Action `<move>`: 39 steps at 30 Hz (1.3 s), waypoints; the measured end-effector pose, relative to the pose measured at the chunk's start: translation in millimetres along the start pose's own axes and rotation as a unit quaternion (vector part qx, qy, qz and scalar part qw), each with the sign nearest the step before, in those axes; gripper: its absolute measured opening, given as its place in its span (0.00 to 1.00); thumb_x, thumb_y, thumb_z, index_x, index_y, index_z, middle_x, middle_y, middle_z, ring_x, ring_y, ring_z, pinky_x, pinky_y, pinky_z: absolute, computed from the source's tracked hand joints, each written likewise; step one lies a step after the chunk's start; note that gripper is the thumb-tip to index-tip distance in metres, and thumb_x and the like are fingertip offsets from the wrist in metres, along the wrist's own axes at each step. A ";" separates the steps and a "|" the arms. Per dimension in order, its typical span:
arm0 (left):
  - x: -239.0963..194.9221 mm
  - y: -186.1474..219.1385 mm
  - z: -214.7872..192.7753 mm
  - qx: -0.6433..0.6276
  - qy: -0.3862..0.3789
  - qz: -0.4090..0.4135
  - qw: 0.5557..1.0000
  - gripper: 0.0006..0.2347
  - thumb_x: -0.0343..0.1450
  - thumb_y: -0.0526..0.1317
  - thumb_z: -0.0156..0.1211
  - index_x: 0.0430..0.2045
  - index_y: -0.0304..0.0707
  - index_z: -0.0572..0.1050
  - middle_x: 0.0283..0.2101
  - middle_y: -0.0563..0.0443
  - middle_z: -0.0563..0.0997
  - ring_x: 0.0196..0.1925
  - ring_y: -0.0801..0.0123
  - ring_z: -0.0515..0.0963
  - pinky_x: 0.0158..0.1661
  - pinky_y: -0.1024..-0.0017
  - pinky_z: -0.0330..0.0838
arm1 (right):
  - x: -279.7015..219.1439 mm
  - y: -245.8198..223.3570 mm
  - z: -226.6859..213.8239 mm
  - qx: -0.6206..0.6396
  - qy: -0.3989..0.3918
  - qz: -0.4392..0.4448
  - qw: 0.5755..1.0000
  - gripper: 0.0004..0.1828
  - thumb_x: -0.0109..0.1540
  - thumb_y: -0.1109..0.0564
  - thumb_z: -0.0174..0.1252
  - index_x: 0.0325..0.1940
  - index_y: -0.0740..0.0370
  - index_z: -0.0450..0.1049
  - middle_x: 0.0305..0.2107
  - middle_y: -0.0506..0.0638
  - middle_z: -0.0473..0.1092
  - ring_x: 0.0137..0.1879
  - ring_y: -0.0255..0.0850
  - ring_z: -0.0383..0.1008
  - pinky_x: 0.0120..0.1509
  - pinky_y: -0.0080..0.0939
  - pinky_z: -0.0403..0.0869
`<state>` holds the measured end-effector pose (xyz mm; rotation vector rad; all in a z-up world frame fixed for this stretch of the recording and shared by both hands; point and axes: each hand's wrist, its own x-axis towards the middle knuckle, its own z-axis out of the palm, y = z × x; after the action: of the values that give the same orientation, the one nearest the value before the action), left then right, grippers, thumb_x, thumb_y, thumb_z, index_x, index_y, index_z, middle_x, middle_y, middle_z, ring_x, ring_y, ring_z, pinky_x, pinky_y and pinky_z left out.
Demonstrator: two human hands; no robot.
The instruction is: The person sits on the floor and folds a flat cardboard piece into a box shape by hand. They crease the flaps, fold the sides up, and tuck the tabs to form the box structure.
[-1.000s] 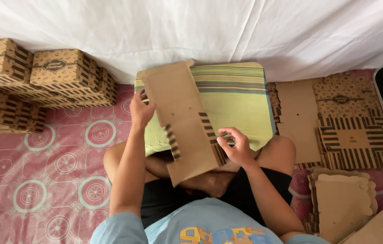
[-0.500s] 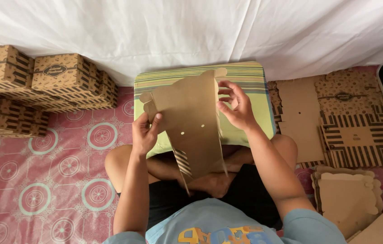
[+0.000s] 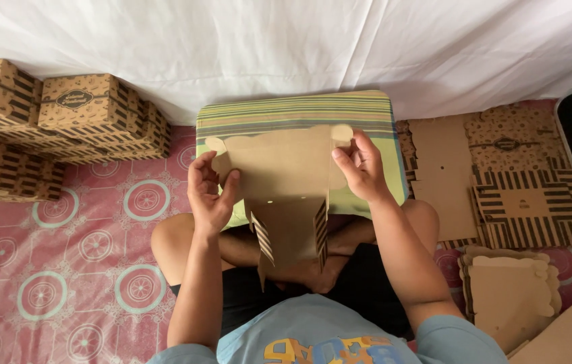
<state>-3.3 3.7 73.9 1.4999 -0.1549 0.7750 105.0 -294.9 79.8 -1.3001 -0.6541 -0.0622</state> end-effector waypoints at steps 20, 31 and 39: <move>-3.2 33.1 12.0 0.079 0.040 0.029 0.996 0.10 0.74 0.26 0.60 0.49 0.28 0.76 0.40 0.46 0.76 0.39 0.70 0.77 0.42 0.71 0.75 | -4.3 -29.7 18.2 -0.112 0.064 -0.098 0.987 0.06 0.64 0.69 0.62 0.45 0.74 0.78 0.33 0.60 0.71 0.26 0.33 0.66 0.20 0.31 0.68; -9.8 12.5 0.1 -0.108 0.072 -0.130 0.983 0.06 0.75 0.30 0.60 0.42 0.31 0.71 0.33 0.49 0.79 0.35 0.73 0.80 0.39 0.71 0.78 | -11.6 -17.7 10.1 -0.052 0.060 -0.016 0.997 0.05 0.66 0.68 0.59 0.46 0.71 0.76 0.22 0.47 0.62 0.28 0.27 0.59 0.27 0.28 0.62; 4.3 62.0 9.5 0.035 -0.001 -0.013 0.999 0.05 0.76 0.28 0.57 0.40 0.27 0.80 0.45 0.38 0.82 0.47 0.64 0.80 0.47 0.63 0.77 | -11.3 -31.9 15.9 -0.061 0.065 -0.025 0.996 0.03 0.65 0.67 0.61 0.44 0.68 0.77 0.24 0.51 0.66 0.27 0.29 0.58 0.28 0.31 0.63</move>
<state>-30.3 -10.7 128.9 1.5651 -0.1103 0.7643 76.5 -293.4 104.0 -1.3857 -0.5784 -0.2280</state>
